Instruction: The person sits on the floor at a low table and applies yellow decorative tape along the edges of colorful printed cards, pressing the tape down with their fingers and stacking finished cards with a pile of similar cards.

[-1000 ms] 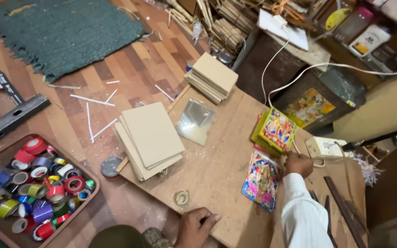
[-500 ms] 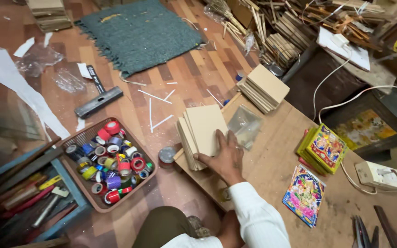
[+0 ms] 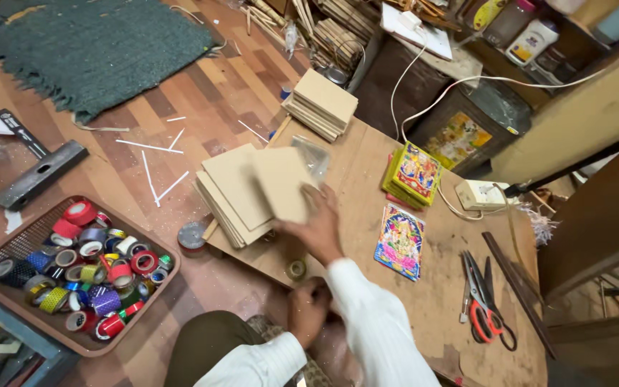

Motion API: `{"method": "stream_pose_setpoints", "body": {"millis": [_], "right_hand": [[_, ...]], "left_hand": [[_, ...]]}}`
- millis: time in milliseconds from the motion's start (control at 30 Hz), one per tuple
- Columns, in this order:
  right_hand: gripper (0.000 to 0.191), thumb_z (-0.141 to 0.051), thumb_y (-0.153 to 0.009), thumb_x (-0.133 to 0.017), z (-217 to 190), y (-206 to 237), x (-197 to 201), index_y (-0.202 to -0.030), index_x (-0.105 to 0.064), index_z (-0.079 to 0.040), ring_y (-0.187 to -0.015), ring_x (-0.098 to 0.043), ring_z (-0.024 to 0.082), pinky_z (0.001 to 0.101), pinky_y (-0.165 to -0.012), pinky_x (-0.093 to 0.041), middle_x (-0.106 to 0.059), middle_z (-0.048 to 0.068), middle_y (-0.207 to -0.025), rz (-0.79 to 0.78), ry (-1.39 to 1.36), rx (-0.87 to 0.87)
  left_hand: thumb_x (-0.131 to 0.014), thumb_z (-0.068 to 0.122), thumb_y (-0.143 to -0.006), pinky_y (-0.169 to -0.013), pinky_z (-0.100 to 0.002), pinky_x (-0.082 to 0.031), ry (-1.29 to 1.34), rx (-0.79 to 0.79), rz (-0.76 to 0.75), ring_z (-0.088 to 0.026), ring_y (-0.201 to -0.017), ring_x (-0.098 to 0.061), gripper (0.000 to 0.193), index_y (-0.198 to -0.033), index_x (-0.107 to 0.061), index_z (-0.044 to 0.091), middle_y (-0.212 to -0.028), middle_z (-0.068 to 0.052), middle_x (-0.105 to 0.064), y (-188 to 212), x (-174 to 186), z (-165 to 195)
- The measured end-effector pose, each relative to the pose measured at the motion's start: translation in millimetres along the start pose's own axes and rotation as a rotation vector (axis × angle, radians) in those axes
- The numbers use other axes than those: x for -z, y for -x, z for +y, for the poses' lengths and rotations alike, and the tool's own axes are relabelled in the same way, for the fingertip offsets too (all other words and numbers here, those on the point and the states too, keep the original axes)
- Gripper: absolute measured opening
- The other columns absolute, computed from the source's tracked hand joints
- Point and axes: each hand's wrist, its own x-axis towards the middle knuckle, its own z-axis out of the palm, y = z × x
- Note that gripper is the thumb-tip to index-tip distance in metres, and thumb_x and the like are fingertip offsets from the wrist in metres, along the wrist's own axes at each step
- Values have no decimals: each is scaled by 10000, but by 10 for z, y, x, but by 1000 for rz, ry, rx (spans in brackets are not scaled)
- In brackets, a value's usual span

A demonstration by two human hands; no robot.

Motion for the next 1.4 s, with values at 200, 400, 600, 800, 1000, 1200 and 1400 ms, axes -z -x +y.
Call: {"method": "stream_pose_setpoints", "body": {"millis": [200, 400, 600, 800, 1000, 1200, 1400], "right_hand": [[872, -339, -512, -932, 695, 1582, 795, -1295, -647, -82, -1352, -464, 435, 499, -1097, -416, -465, 248, -1456, 131, 215, -104], [789, -345, -549, -957, 1057, 2313, 943, -1251, -686, -109, -1324, -475, 469, 621, -1064, -353, -557, 219, -1402, -31, 472, -13], [305, -143, -790, -758, 1506, 1607, 1400, -1080, -730, -55, -1075, -666, 386, 473, -939, -534, -732, 182, -1109, 154, 393, -37], [322, -160, -759, -795, 1905, 1155, 1620, -1069, -757, -80, -1030, -685, 354, 470, -975, -482, -744, 158, -1080, 16, 550, -93], [170, -169, -887, -708, 2227, 1133, 1599, -1031, -788, -130, -988, -707, 317, 526, -1100, -380, -762, 124, -1009, -64, 649, -90], [119, -120, -896, -668, 2016, 1074, 1703, -963, -755, -75, -923, -698, 351, 489, -959, -496, -744, 140, -945, 264, 624, -104], [144, -33, -997, -612, 1454, 1364, 1759, -1107, -703, -53, -914, -689, 358, 436, -780, -550, -716, 163, -1038, 730, 487, -31]], "left_hand": [[-645, 250, -933, -527, -355, -493, 275, 484, 108, -188, -605, -678, 251, -992, -721, 18, -755, -115, -721, 118, 79, 54], [-758, 337, -877, -497, -309, -544, 84, 563, -147, -158, -594, -688, 352, -1009, -663, 25, -787, -88, -733, 452, -75, -93], [-803, 188, -845, -537, -321, -572, 354, 737, -353, -188, -636, -714, 311, -1031, -631, 7, -848, -105, -749, 459, -64, -339], [-709, 52, -789, -503, -306, -516, 299, 739, -420, -185, -642, -692, 314, -1101, -673, 43, -862, -96, -762, 381, -32, -281], [-654, 50, -787, -532, -360, -502, 228, 641, -345, -229, -666, -670, 329, -1101, -721, -21, -852, -131, -739, 364, 88, -167], [-679, 71, -791, -767, -344, -574, 303, 704, -385, -223, -873, -729, 343, -1127, -698, 6, -985, -112, -774, 307, 41, -310], [-779, 142, -812, -740, -371, -572, 177, 545, -371, -270, -840, -731, 283, -999, -747, -68, -940, -185, -780, 180, 55, -434]]}}
